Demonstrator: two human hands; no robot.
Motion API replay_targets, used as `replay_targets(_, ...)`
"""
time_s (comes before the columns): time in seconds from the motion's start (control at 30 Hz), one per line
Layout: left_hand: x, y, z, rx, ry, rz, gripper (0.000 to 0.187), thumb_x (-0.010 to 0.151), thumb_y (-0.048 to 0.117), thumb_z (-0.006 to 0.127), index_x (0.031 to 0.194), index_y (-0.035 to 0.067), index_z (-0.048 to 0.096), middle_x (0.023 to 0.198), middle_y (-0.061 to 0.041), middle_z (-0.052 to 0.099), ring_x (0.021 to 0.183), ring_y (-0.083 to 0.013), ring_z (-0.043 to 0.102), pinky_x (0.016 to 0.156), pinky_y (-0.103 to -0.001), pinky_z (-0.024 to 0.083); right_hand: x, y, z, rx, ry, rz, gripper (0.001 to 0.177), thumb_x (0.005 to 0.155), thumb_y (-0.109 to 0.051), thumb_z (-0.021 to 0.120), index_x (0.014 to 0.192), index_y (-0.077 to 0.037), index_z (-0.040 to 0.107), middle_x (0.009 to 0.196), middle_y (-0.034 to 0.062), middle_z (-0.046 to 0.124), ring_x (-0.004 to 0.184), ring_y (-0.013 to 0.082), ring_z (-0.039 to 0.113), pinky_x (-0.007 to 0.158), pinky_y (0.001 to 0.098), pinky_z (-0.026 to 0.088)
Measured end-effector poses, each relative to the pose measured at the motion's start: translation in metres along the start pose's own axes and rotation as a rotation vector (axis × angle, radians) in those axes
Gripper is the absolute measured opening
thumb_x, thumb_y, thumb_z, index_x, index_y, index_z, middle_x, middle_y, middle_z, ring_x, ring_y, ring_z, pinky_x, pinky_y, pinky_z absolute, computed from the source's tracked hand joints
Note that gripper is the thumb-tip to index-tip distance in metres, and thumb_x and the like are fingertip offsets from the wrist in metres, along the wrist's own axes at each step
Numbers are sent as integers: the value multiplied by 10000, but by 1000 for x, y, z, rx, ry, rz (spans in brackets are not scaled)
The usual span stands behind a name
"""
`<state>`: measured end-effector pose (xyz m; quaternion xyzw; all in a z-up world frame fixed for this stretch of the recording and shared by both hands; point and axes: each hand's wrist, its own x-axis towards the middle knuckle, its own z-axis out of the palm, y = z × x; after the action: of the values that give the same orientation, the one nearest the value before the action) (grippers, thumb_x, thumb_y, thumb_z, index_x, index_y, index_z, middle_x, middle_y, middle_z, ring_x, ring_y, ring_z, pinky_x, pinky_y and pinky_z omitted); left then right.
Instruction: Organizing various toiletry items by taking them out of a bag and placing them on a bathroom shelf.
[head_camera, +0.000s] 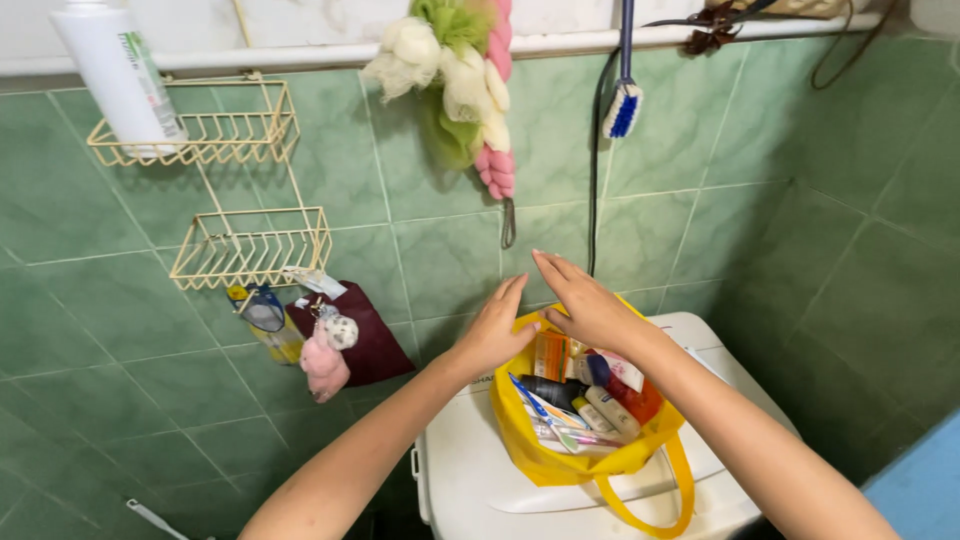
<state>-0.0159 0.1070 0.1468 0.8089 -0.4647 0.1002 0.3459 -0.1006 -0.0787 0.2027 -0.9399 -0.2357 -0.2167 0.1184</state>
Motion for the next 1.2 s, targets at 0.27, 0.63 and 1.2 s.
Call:
replay_targets(0.27, 5, 23, 63, -3, -102, -13, 769, 923, 261, 674, 1537, -59, 340, 1534, -265, 403, 1455, -413, 399, 1201, -464, 343, -50, 37, 10, 25, -108, 123, 745, 897, -175, 668, 1539, 26, 348, 1496, 253, 453, 1416, 452, 426, 1164, 520, 382)
replay_targets(0.63, -14, 28, 109, -127, -110, -105, 770, 965, 212, 634, 1585, -43, 255, 1557, -268, 351, 1437, -407, 411, 1180, -469, 370, -97, 76, 50, 132, -196, 264, 716, 903, -192, 684, 1531, -10, 393, 1511, 207, 467, 1381, 421, 491, 1142, 490, 421)
replay_targets(1.2, 23, -16, 207, 165, -236, 4, 769, 868, 261, 738, 1513, -9, 417, 1441, -249, 488, 1383, -414, 464, 1179, -491, 341, -136, 149, 117, 105, -353, 431, 779, 894, -243, 723, 1543, -20, 354, 1395, 212, 543, 1288, 426, 582, 1063, 487, 512)
